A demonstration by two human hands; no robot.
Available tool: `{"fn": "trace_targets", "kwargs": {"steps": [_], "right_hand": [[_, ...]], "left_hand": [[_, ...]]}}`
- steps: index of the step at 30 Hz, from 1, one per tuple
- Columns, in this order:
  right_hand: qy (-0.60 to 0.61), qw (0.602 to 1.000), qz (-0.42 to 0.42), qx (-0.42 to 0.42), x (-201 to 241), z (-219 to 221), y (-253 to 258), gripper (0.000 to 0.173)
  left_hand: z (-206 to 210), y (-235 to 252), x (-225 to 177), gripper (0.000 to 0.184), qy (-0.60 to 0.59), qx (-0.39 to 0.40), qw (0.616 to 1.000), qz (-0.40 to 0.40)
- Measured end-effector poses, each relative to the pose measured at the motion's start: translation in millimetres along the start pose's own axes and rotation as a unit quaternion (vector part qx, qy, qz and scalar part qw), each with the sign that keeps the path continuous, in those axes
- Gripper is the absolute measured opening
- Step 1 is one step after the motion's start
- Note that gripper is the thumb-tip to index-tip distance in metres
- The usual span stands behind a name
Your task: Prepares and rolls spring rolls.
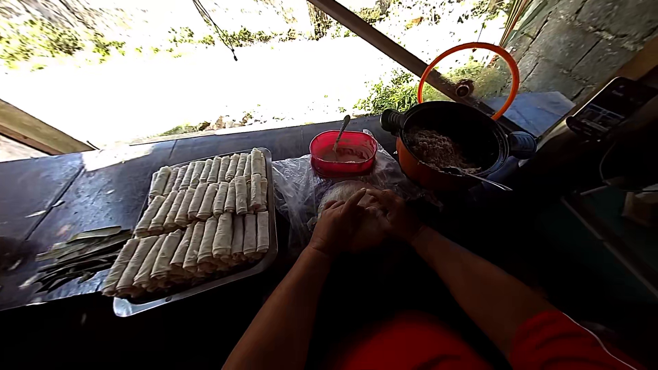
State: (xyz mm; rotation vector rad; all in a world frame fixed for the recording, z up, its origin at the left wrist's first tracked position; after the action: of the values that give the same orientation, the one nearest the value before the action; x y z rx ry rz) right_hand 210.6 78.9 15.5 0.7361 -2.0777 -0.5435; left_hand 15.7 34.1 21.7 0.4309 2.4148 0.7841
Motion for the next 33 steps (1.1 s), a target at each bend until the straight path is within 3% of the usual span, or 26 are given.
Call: {"fn": "trace_targets", "kwargs": {"steps": [3,7,11,16,21,27,33], "right_hand": [[-0.024,1.000,0.009,0.014,0,-5,1,0.048],[-0.078,0.992,0.072,0.072,-3,-20,7,0.022],[-0.084,0.984,0.099,0.119,-6,-30,16,0.026],[-0.030,0.988,0.102,0.108,3,-29,19,0.023],[-0.048,0.997,0.062,0.026,11,-13,13,0.019],[-0.070,0.993,-0.082,-0.055,16,4,-6,0.024],[-0.075,0.987,-0.133,-0.051,15,8,-11,0.029]], "left_hand": [[1,-1,1,0.044,-0.006,0.001,1.000,-0.001],[1,-1,1,0.041,-0.006,0.000,1.000,0.014],[0,1,-2,0.040,0.003,0.033,0.999,0.016],[-1,2,-1,0.041,0.001,0.047,0.999,0.013],[-1,4,-1,0.043,-0.005,0.060,0.998,-0.014],[1,4,4,0.055,-0.032,0.063,0.995,-0.065],[-2,5,6,0.068,-0.073,0.046,0.990,-0.113]]}}
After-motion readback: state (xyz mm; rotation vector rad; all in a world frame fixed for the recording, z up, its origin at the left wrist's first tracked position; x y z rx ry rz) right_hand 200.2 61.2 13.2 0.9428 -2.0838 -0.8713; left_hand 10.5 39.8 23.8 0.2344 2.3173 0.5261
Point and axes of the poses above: each hand's wrist, its own y-axis towards the middle knuckle, its own z-axis out of the palm, x = y × z, the point moved 2 cm from there along y, towards the middle knuckle, and after that the axes turned 14 degrees about -x, right-handed, at the moved point
